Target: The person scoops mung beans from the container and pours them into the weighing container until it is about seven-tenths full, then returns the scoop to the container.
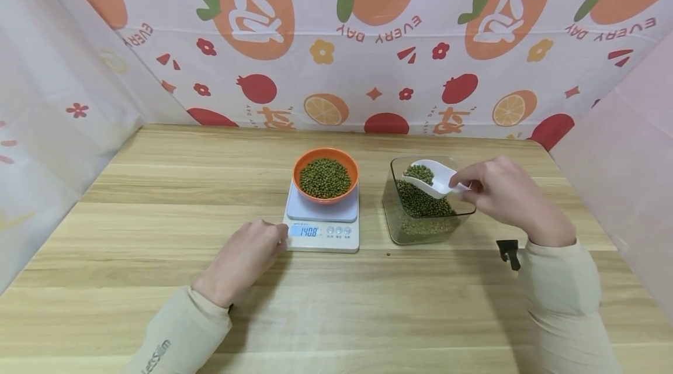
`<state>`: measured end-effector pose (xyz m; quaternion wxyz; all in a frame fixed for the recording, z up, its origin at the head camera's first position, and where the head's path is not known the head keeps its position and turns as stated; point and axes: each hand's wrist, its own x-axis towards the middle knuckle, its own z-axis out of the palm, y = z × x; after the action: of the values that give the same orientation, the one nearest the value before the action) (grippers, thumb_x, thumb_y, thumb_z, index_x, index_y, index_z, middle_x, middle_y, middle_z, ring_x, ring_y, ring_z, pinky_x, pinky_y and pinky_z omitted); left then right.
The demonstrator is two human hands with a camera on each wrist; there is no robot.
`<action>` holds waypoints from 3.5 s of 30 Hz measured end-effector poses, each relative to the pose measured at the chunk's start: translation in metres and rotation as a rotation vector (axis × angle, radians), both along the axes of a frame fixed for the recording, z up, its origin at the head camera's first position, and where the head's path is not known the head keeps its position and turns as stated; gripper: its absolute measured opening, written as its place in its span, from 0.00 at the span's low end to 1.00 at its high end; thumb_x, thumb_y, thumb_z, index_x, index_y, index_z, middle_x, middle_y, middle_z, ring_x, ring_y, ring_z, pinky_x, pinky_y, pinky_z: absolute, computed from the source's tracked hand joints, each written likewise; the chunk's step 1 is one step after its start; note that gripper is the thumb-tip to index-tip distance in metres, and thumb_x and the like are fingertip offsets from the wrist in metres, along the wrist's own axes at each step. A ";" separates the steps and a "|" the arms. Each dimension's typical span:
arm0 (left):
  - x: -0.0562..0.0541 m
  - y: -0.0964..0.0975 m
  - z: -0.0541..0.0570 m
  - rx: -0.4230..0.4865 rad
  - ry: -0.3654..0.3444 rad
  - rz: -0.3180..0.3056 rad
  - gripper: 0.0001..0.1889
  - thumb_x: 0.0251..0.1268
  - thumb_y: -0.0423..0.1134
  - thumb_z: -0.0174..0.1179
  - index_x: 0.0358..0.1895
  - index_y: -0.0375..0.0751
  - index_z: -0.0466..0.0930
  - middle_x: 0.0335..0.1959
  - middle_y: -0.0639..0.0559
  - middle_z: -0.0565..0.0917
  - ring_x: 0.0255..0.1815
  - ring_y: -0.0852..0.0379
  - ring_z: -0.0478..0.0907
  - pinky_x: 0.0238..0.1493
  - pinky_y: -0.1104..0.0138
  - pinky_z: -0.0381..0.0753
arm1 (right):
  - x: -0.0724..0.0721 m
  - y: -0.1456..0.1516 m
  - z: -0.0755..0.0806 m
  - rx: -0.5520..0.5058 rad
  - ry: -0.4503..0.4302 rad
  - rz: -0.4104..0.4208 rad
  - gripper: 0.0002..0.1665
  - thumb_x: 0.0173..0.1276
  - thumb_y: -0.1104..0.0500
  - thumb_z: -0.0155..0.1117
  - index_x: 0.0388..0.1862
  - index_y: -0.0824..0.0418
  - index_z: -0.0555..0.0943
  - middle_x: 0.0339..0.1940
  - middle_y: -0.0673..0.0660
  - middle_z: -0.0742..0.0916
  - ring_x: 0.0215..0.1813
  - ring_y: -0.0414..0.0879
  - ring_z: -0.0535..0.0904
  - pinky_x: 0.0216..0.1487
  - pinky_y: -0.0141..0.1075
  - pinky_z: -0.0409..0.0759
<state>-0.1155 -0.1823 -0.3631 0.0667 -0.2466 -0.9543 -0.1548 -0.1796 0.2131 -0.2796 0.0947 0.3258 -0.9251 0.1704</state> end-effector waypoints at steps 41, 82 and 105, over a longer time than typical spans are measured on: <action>0.001 -0.002 -0.001 0.011 -0.013 -0.002 0.19 0.56 0.18 0.65 0.19 0.44 0.72 0.15 0.59 0.68 0.18 0.63 0.62 0.17 0.71 0.63 | -0.005 -0.011 0.029 -0.205 0.283 0.023 0.16 0.51 0.75 0.78 0.36 0.59 0.90 0.28 0.48 0.87 0.30 0.37 0.77 0.33 0.22 0.71; 0.000 -0.002 -0.003 -0.011 0.030 -0.004 0.19 0.54 0.17 0.63 0.18 0.44 0.71 0.15 0.58 0.68 0.18 0.61 0.63 0.18 0.69 0.65 | -0.038 -0.111 0.041 0.181 0.099 0.226 0.12 0.59 0.75 0.69 0.37 0.62 0.90 0.34 0.55 0.91 0.36 0.51 0.86 0.42 0.46 0.83; 0.000 -0.002 -0.004 -0.008 0.026 -0.002 0.19 0.55 0.17 0.64 0.19 0.44 0.72 0.15 0.58 0.69 0.18 0.62 0.63 0.17 0.69 0.65 | -0.028 -0.133 0.037 0.342 0.116 0.205 0.16 0.58 0.77 0.68 0.36 0.59 0.91 0.31 0.53 0.89 0.31 0.48 0.81 0.31 0.39 0.80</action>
<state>-0.1152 -0.1844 -0.3672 0.0778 -0.2497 -0.9538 -0.1481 -0.2073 0.0804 -0.2422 0.0734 0.4389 -0.8955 0.0005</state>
